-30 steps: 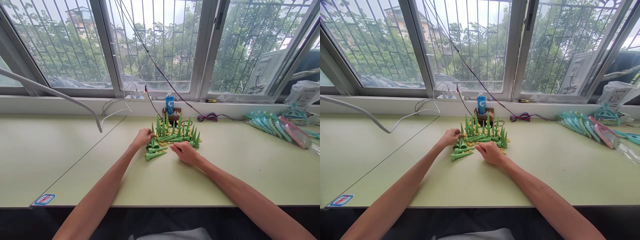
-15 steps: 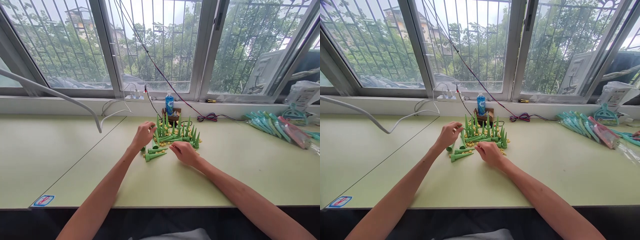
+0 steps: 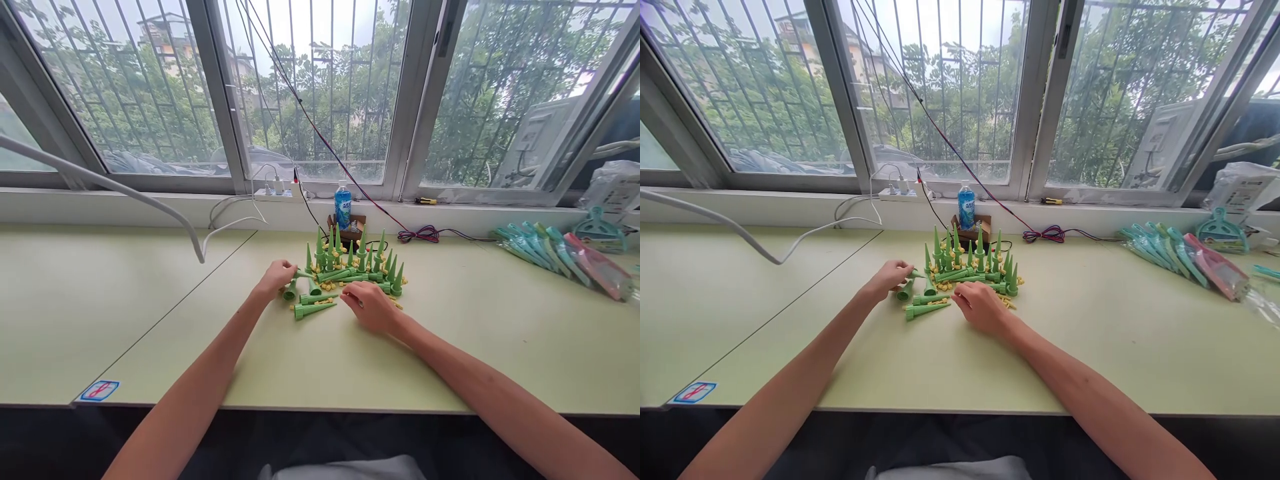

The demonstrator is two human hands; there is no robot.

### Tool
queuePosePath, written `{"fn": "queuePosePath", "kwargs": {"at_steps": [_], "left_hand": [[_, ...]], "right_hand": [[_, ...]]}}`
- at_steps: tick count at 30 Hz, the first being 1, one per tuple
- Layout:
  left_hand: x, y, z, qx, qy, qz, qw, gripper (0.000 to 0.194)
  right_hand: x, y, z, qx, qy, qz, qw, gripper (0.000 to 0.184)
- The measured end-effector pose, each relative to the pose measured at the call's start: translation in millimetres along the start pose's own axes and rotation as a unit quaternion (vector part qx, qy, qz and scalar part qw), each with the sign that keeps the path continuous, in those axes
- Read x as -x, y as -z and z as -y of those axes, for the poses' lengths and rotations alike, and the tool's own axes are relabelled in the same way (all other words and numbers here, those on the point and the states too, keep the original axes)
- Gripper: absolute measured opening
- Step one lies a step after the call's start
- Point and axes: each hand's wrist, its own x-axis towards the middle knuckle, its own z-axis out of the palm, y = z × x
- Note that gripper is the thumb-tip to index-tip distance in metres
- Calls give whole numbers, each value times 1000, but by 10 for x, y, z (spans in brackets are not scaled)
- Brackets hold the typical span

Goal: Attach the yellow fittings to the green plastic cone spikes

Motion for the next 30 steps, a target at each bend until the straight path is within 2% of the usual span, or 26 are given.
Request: {"fn": "queuePosePath", "kwargs": {"at_steps": [6,16,30], "left_hand": [[95,-107,-71,45,1,31,998,23],[167,-134,-73,56,-30,49,997,21],[119,-137,-37,-35,-92,-4,995,15]], "right_hand": [[2,-11,-6,-9,12,16,1000,23],[4,-19,-8,7,21,29,999,22],[-6,-15,3,0,18,30,999,23]]}}
